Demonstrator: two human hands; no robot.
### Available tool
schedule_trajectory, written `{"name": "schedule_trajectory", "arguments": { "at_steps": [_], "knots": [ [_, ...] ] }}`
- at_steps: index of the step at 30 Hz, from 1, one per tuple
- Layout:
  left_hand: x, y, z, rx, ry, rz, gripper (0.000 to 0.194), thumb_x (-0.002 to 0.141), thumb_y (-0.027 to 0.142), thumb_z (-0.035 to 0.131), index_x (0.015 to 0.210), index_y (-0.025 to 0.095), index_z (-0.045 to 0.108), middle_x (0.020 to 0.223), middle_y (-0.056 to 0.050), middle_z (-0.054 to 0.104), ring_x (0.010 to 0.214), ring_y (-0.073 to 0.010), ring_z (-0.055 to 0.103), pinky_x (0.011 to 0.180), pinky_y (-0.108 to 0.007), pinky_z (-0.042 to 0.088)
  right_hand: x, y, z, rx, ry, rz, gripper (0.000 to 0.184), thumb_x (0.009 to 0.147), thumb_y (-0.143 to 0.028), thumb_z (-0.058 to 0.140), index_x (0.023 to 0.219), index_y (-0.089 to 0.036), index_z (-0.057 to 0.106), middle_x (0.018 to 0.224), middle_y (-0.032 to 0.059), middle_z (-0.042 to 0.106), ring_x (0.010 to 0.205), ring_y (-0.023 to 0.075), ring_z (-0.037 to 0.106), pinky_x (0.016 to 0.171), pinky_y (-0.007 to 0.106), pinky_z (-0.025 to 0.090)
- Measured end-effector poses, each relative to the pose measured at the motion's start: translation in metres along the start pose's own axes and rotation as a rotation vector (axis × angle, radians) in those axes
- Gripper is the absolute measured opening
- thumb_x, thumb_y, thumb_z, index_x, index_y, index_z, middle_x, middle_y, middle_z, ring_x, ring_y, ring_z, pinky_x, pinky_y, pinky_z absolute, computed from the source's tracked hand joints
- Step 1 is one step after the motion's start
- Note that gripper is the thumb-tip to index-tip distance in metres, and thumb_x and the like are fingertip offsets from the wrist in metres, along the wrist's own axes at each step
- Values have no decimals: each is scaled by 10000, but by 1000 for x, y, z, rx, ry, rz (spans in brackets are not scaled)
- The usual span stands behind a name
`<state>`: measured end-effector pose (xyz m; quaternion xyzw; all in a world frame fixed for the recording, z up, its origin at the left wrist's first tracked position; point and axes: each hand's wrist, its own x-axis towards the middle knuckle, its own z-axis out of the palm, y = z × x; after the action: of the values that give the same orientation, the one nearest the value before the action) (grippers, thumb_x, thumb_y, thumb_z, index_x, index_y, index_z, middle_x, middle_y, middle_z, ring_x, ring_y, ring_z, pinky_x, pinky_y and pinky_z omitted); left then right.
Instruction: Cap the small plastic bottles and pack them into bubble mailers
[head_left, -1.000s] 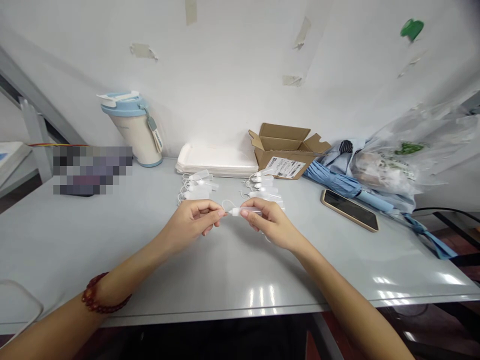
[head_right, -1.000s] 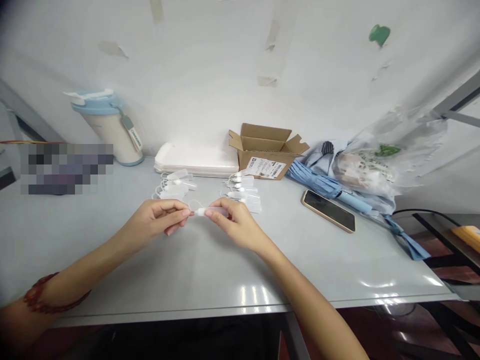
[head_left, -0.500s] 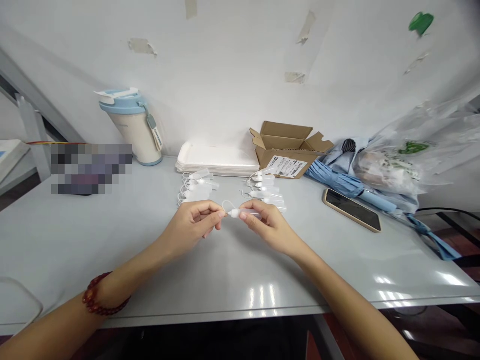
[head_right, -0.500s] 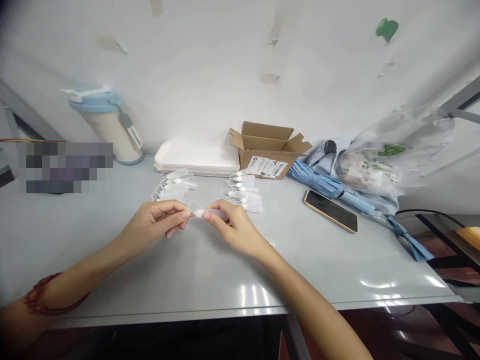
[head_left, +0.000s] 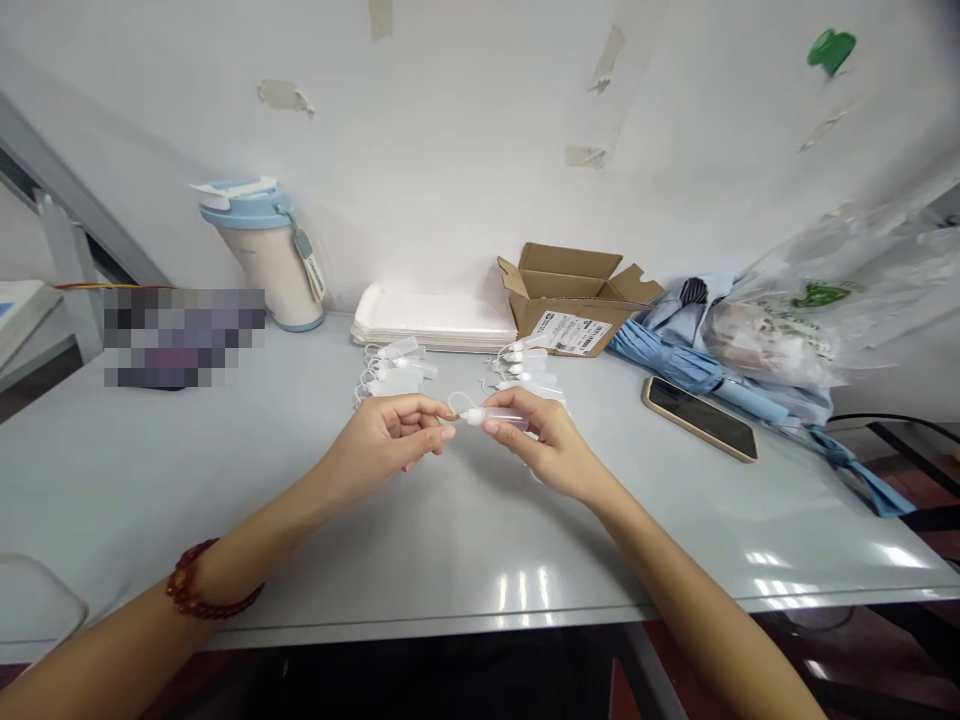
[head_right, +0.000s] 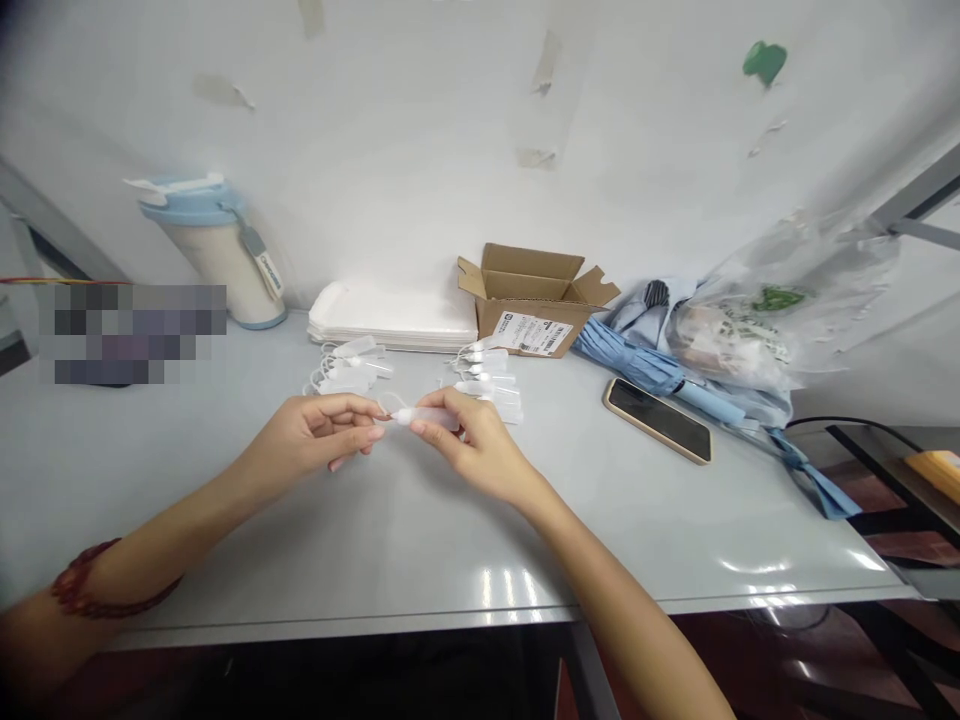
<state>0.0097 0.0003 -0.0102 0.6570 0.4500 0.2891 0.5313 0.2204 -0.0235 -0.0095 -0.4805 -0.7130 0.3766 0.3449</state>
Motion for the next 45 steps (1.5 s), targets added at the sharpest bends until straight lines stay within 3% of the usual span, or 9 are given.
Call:
{"name": "schedule_trajectory", "arguments": {
  "at_steps": [11, 24, 30, 36, 45],
  "knots": [
    [0, -3, 1, 17, 24, 45, 173, 794, 333, 611, 784, 163, 640, 608, 30, 553, 470, -66, 424, 444, -184, 370, -1, 5, 7, -56, -14, -42, 212, 891, -367, 515, 958, -180, 588, 821, 25, 615, 724, 132, 538, 588, 232, 386],
    [1, -2, 2, -37, -8, 21, 173, 780, 325, 621, 771, 152, 621, 588, 33, 558, 464, -67, 427, 448, -190, 374, -3, 3, 12, -144, -12, -42, 223, 896, -377, 504, 972, -179, 572, 829, 37, 628, 724, 144, 558, 535, 224, 363],
    [1, -3, 7, -21, -110, -7, 168, 714, 298, 682, 747, 154, 602, 610, 18, 578, 562, -106, 517, 478, -197, 404, -4, 1, 11, -97, -38, -92, 205, 897, -362, 510, 976, -183, 569, 809, 27, 636, 713, 141, 570, 589, 241, 410],
    [0, 1, -2, 18, -59, 4, 211, 766, 360, 651, 840, 163, 638, 627, 26, 586, 518, -80, 481, 479, -194, 404, -2, 3, 6, -115, -13, -84, 192, 883, -352, 535, 962, -184, 581, 781, 18, 617, 694, 135, 550, 601, 245, 416],
    [1, -1, -6, 58, -74, -4, 184, 773, 333, 642, 733, 153, 640, 607, 15, 611, 493, -74, 465, 487, -203, 404, -2, 5, 11, -145, -61, -49, 228, 883, -385, 525, 959, -176, 575, 760, 23, 618, 680, 141, 558, 552, 232, 383]
  ]
}}
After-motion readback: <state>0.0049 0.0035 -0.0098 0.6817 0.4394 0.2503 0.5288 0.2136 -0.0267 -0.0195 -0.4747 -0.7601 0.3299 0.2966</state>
